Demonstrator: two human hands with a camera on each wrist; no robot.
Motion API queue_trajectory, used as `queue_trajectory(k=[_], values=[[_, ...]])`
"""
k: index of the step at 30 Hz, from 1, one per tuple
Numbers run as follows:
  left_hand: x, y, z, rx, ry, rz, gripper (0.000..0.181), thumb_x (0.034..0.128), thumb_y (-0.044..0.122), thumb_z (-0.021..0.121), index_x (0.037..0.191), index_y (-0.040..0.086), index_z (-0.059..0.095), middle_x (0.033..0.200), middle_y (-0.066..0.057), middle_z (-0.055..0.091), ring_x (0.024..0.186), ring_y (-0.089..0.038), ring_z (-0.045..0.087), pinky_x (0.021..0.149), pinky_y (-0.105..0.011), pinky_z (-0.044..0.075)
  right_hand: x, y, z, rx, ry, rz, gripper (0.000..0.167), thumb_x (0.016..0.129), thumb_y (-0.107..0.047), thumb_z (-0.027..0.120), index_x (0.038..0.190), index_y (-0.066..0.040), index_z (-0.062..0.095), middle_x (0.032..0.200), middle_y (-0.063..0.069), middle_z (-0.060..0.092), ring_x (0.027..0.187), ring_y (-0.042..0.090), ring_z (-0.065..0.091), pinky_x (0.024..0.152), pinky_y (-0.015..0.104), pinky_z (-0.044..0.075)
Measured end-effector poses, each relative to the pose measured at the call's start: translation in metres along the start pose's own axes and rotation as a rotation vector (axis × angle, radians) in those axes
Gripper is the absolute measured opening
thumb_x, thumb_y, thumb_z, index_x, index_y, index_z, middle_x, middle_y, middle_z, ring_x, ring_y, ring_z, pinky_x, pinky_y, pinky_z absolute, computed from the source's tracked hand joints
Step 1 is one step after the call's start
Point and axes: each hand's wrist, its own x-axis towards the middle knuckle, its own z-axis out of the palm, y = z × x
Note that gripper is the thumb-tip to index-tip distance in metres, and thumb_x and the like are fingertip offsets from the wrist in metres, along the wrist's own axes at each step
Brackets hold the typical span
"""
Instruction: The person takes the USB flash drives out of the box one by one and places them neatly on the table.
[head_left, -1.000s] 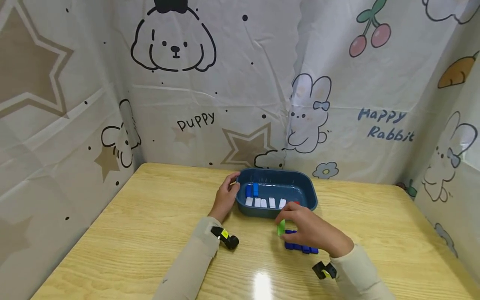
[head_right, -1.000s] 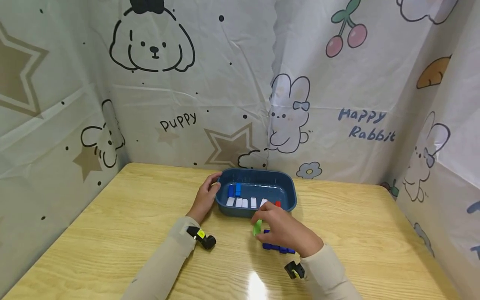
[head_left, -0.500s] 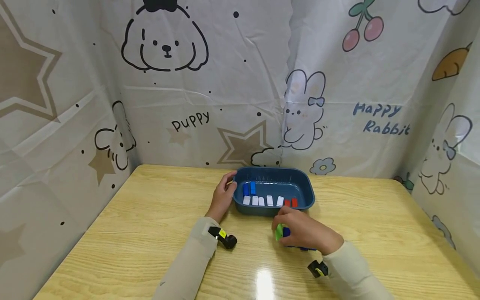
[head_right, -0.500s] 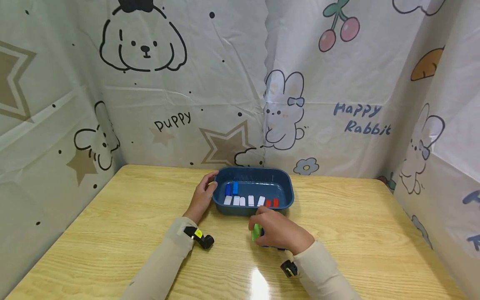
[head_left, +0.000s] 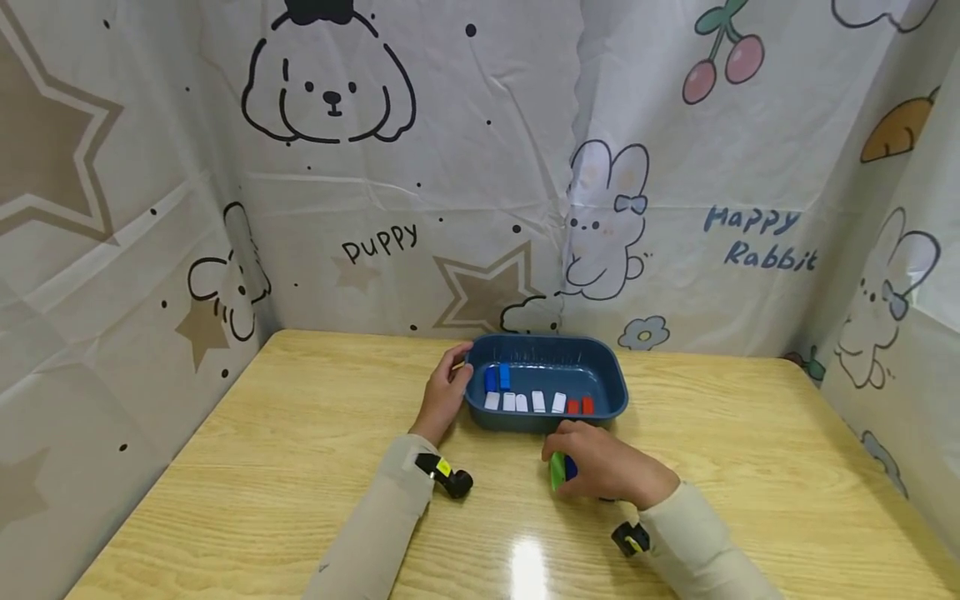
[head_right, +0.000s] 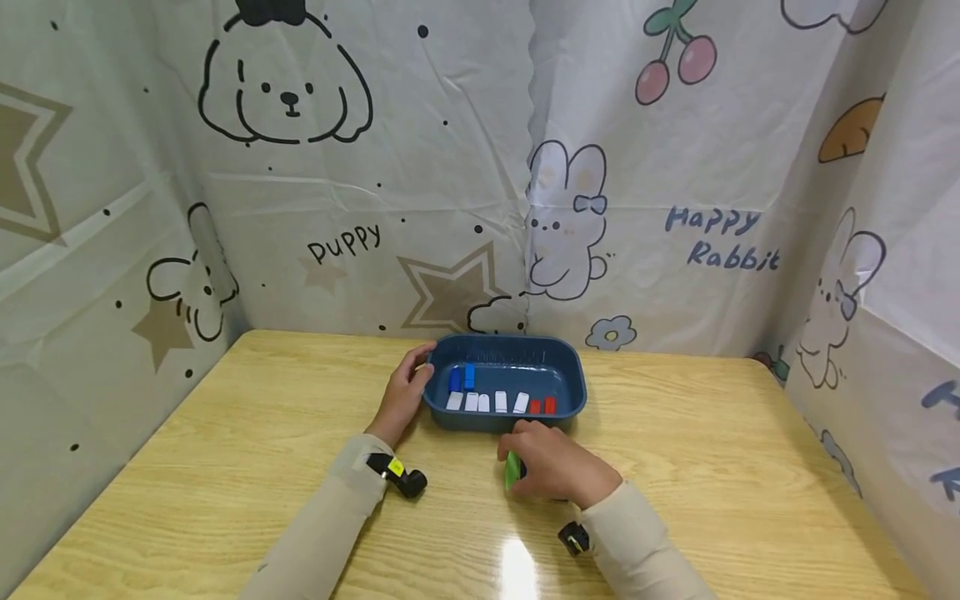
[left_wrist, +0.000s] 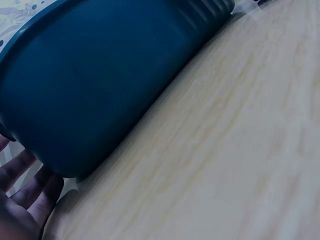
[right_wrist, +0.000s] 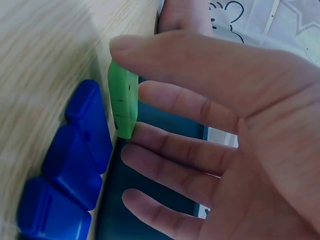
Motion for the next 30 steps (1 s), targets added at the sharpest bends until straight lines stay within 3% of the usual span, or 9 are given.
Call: queue_trajectory(k=[2,8,15,30], values=[[-0.004,0.01,-0.002,-0.006,-0.013,-0.008,0.04,0.0989,0.009,0.048,0.139,0.006,0.049,0.143,-0.014,0.047,0.131,-0.032,0.044,0.108,-0.046,0.036,0.001,0.0,0.001,-0.004,0.0,0.002,0.039,0.069,-0.02,0.086,0.103,-0.013,0.069,0.1,0.0,0.056,0.093,0.018,0.053,0.082,0.041,0.048],[-0.008,0.019,-0.003,0.014,-0.022,0.008,0.041,0.0989,0.01,0.048,0.139,0.003,0.048,0.142,-0.018,0.047,0.13,-0.035,0.044,0.107,-0.046,0.037,0.001,0.0,0.003,0.0,-0.01,0.032,0.04,0.069,-0.019,0.086,0.104,-0.012,0.068,0.101,0.001,0.057,0.094,0.02,0.053,0.083,0.042,0.048],[-0.006,0.017,-0.002,0.016,-0.018,0.004,0.04,0.0987,0.009,0.048,0.138,0.003,0.048,0.141,-0.018,0.047,0.13,-0.035,0.044,0.107,-0.047,0.037,0.003,-0.002,0.005,0.001,-0.047,0.088,0.039,0.07,-0.019,0.085,0.105,-0.013,0.069,0.102,0.001,0.056,0.093,0.018,0.05,0.084,0.042,0.046],[-0.005,0.013,-0.001,0.0,-0.023,0.0,0.041,0.0987,0.01,0.047,0.139,0.003,0.047,0.144,-0.017,0.045,0.13,-0.035,0.044,0.107,-0.046,0.037,0.002,-0.004,0.005,0.011,-0.05,0.108,0.041,0.07,-0.02,0.084,0.107,-0.015,0.068,0.106,0.003,0.055,0.095,0.02,0.05,0.086,0.046,0.045]])
